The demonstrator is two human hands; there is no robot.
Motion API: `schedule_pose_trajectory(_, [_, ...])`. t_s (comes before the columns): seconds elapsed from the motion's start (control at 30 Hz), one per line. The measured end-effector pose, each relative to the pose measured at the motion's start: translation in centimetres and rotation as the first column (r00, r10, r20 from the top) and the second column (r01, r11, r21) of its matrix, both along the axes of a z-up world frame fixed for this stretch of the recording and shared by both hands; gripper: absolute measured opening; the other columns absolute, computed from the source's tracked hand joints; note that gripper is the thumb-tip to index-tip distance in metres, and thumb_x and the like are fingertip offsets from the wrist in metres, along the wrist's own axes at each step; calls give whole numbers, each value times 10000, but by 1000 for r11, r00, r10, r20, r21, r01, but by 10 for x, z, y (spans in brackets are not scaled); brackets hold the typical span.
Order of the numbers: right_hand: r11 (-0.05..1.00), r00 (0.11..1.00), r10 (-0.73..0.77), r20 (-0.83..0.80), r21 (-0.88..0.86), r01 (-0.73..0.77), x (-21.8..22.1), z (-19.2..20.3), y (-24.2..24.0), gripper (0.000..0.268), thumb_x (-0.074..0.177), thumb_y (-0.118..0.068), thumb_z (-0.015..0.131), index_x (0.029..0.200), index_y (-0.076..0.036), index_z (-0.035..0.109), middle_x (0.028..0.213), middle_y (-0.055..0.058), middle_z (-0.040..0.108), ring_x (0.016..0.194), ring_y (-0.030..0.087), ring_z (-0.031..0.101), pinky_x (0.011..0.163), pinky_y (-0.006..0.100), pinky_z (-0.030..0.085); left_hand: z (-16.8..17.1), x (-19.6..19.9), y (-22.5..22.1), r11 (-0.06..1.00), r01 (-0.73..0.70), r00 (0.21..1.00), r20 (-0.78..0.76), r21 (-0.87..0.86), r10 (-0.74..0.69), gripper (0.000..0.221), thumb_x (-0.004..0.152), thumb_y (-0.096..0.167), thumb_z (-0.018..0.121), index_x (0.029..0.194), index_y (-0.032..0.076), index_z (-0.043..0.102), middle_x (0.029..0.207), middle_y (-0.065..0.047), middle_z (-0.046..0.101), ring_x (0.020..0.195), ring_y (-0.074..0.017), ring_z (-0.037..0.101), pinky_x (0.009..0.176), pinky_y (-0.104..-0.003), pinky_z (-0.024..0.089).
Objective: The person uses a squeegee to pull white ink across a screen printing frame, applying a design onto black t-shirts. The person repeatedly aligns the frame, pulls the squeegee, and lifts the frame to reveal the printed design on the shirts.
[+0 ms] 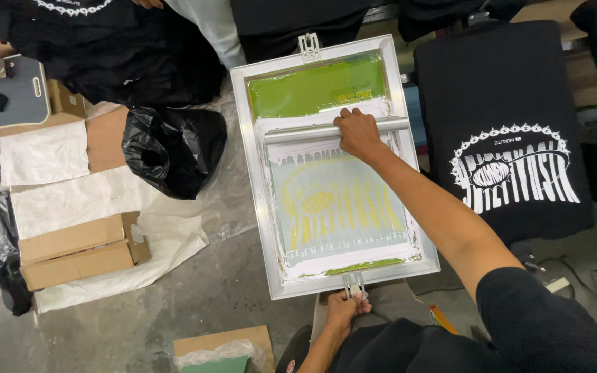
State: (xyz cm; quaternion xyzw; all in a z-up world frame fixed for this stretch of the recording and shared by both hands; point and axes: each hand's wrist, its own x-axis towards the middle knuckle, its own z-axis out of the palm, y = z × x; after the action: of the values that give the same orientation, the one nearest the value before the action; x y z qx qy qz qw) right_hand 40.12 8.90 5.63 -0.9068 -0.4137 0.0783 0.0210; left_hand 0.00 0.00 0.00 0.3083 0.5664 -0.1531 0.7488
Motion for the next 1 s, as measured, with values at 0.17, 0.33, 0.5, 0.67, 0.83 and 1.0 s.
schedule_pose_trajectory(0.17, [999, 999, -45, 10, 8, 45, -14, -9, -5, 179, 609, -1, 626, 765, -89, 624, 763, 48, 559, 690, 271, 545, 427, 351, 425, 21, 8, 5, 1000, 9, 999, -40, 5, -9, 166, 841, 18, 638, 834, -145, 671, 609, -192, 614, 528, -218, 617, 526, -271, 576])
schedule_pose_trajectory(0.33, [992, 992, -115, -57, -57, 112, -43, -3, -16, 184, 621, 11, 624, 774, -92, 622, 791, 39, 555, 706, 245, 526, 434, 327, 420, 25, 10, 6, 999, 26, 999, -30, 37, -25, 153, 827, 2, 641, 835, -151, 652, 625, -218, 631, 519, -223, 619, 518, -281, 569])
schedule_pose_trajectory(0.5, [988, 983, -156, -96, -26, 154, -85, -2, -39, 164, 618, 47, 577, 724, -77, 596, 784, 53, 527, 706, 271, 505, 438, 348, 406, 3, 2, 0, 999, -9, 1000, 12, 33, 8, 140, 820, -4, 626, 849, -132, 676, 647, -192, 623, 502, -213, 601, 522, -296, 554])
schedule_pose_trajectory(0.67, [981, 968, -194, -159, 0, 196, -135, 27, -68, 160, 643, 35, 553, 778, -33, 606, 837, 81, 549, 772, 284, 536, 528, 379, 460, 6, 3, 2, 996, 61, 998, 30, 69, -63, 172, 837, 32, 613, 895, -125, 654, 676, -209, 637, 535, -229, 639, 558, -318, 578])
schedule_pose_trajectory(0.83, [985, 966, -173, -191, -21, 172, -188, 43, -97, 171, 698, 7, 568, 849, 1, 646, 877, 110, 582, 811, 275, 574, 596, 373, 519, 1, 0, 1, 991, 86, 995, 50, 103, -92, 193, 842, 50, 607, 931, -117, 646, 711, -232, 646, 566, -254, 674, 599, -321, 591])
schedule_pose_trajectory(1.0, [997, 992, -77, -101, -24, 75, -243, 9, -132, 268, 635, -79, 644, 898, -27, 622, 897, 96, 557, 842, 289, 558, 613, 392, 537, 18, 6, 3, 995, 25, 998, 60, 93, -31, 176, 829, 7, 605, 917, -144, 621, 758, -250, 651, 579, -287, 676, 576, -362, 605])
